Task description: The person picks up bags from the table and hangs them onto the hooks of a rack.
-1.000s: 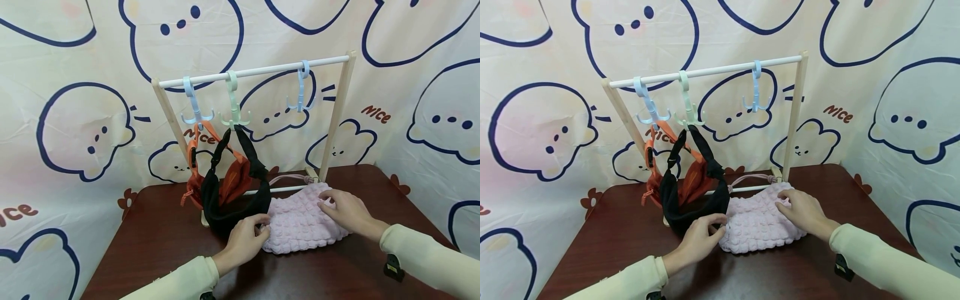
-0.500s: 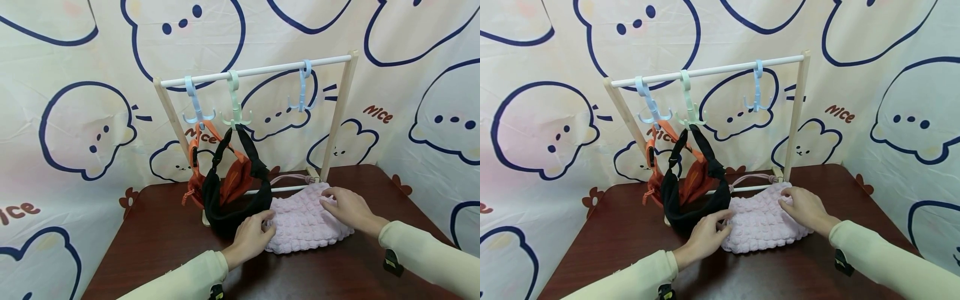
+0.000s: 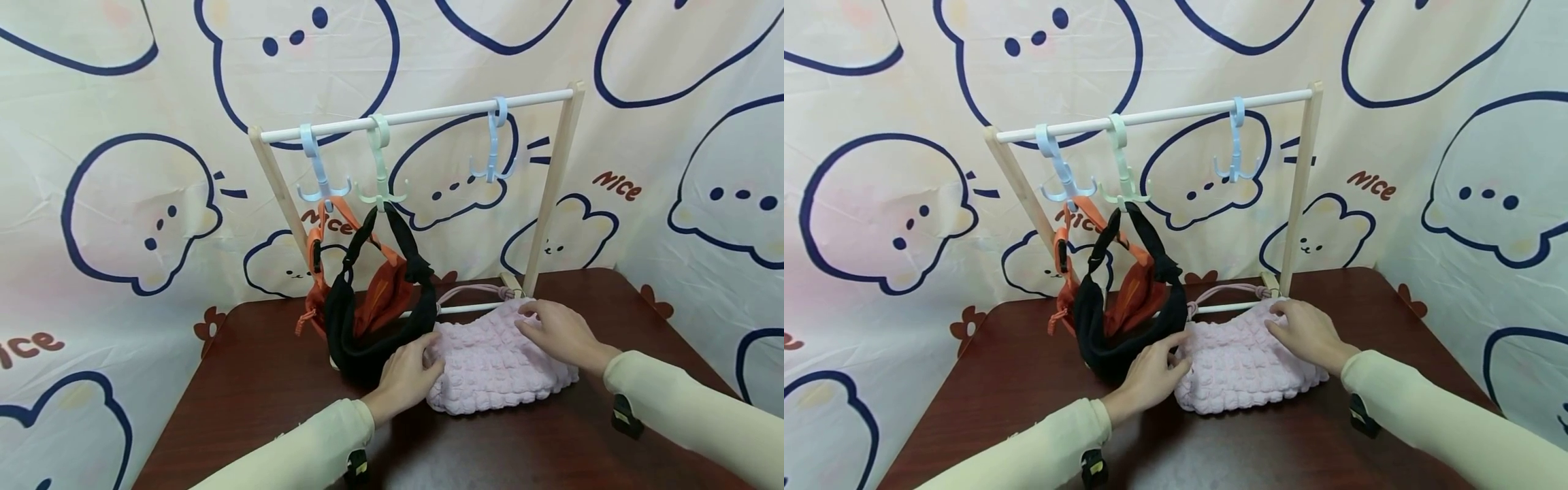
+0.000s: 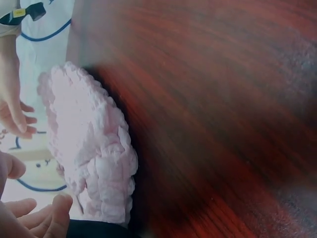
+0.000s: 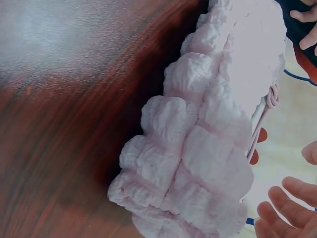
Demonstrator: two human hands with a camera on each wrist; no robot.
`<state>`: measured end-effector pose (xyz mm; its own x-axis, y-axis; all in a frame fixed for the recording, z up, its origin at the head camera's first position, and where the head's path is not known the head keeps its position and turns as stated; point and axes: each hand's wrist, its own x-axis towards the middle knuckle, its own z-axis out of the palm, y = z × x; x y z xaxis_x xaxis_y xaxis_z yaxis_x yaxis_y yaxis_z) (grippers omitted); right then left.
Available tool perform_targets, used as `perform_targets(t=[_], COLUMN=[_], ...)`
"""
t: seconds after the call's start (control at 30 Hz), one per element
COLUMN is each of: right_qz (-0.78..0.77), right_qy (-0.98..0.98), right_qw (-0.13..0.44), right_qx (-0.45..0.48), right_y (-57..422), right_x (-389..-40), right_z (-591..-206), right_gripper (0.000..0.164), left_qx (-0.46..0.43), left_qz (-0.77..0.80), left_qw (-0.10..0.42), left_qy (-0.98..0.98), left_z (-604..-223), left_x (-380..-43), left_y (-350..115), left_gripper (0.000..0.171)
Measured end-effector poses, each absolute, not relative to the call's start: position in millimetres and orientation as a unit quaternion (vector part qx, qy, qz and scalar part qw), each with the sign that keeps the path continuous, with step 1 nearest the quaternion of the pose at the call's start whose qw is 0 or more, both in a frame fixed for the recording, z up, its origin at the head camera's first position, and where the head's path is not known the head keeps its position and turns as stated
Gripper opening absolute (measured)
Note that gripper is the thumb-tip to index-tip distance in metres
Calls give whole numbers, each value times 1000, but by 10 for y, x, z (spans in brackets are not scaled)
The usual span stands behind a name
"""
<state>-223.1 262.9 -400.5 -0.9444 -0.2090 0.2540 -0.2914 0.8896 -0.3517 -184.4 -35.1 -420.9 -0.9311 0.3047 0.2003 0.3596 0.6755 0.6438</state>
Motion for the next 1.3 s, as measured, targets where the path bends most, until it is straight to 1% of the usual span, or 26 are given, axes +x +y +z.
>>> perform_targets(t=[0.3,0.57,0.7,0.9,1.2,1.3], right_qz=[206,211,219,222,244,241], right_qy=[-963,-963,-963,-965,-963,-963], right_qw=[107,96,87,71,38,34], right_qx=[140,135,128,118,112,113], right_y=[2562,2526,2508,2509,2508,2520], right_x=[-2331,-2395,-2441,-2526,-2650,-2676], right_z=[-4016,-3996,-4000,-4009,-4027,-4027], right_gripper=[35,36,37,44,49,49], left_qx=[-158,-144,-134,-124,-118,-117], left_qz=[-350,-337,-335,-344,-341,-339], left_qw=[50,63,62,49,71,69], left_qy=[-922,-928,-930,-929,-930,-931], left_z=[-4217,-4252,-4266,-4263,-4271,-4270], left_x=[-1938,-2039,-2085,-2146,-2239,-2268], left_y=[-396,-411,-405,-366,-259,-228], left_gripper=[51,50,52,54,56,57])
